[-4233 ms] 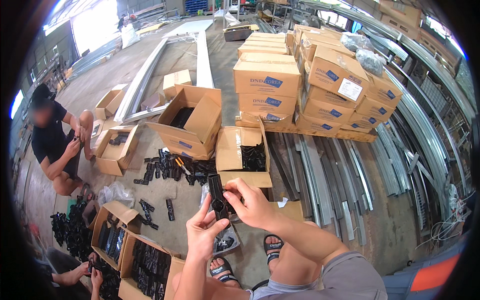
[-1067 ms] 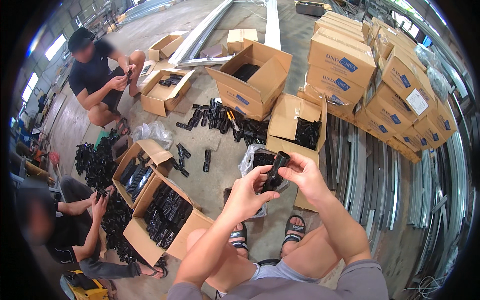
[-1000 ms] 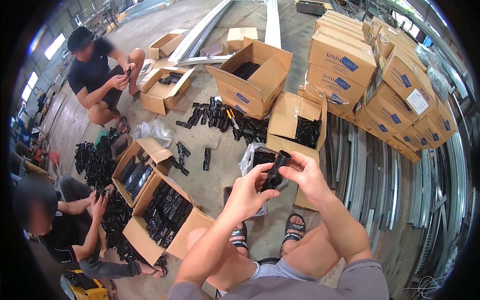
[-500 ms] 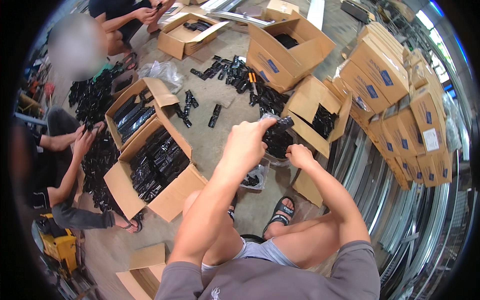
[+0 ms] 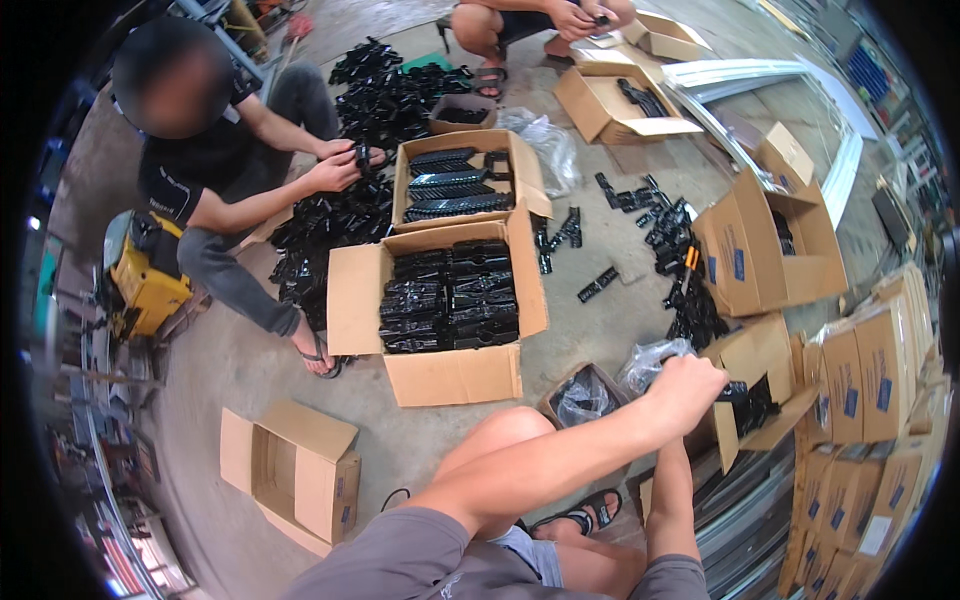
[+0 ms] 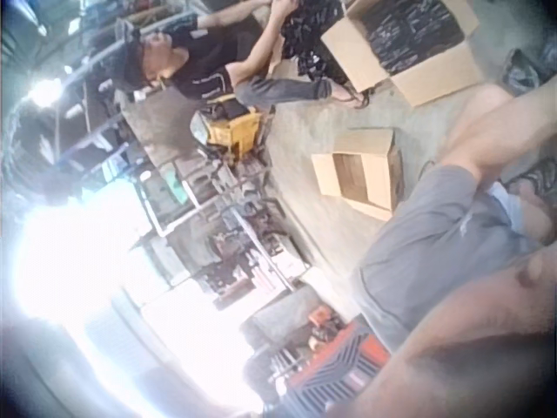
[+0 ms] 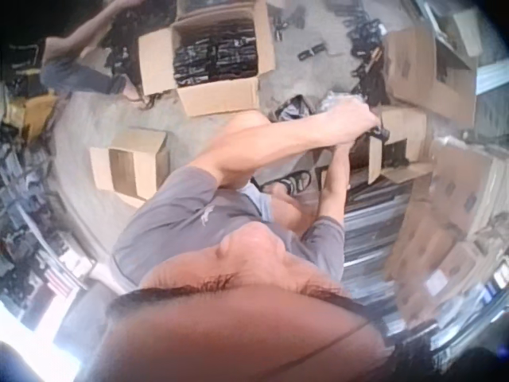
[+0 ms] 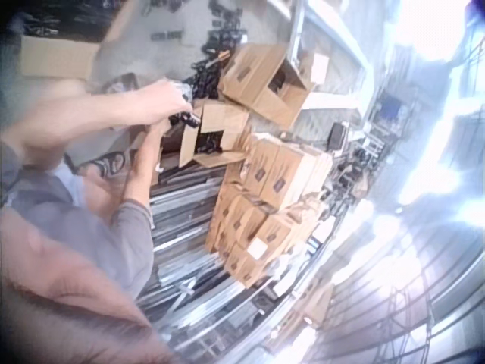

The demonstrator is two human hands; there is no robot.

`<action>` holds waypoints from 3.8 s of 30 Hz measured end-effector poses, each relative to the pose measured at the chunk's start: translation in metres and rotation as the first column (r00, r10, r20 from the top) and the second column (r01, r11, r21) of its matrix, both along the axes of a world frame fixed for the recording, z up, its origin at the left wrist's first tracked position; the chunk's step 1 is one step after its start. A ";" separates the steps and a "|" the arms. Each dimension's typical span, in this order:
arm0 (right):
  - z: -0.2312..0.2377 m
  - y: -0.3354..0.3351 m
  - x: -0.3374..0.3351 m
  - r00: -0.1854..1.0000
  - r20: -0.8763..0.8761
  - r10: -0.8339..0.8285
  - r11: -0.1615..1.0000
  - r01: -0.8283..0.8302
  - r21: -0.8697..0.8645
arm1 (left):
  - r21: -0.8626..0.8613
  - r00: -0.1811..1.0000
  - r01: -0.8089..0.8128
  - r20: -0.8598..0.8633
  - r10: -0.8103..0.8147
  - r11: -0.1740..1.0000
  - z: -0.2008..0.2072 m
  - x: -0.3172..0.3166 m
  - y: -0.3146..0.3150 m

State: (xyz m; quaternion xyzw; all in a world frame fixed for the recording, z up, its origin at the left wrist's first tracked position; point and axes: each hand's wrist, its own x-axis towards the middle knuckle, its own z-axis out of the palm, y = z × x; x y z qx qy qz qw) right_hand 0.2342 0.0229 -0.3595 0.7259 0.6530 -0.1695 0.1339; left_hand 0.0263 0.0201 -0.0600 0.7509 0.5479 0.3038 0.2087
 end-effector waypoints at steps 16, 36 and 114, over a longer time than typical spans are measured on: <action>0.037 0.016 0.012 0.991 -0.053 0.120 0.993 -0.121 -0.003 | 0.086 0.996 -0.009 0.085 0.002 0.996 -0.008 0.015 -0.002; 0.350 -0.078 0.014 -0.118 -0.993 -0.009 0.807 0.586 -0.077 | 0.004 0.966 0.258 -0.005 -0.258 0.966 0.023 0.001 -0.027; 0.329 -0.089 -0.007 -0.333 -0.929 0.162 0.840 0.540 -0.047 | -0.341 0.750 0.492 0.634 -0.191 0.801 0.068 -0.009 -0.051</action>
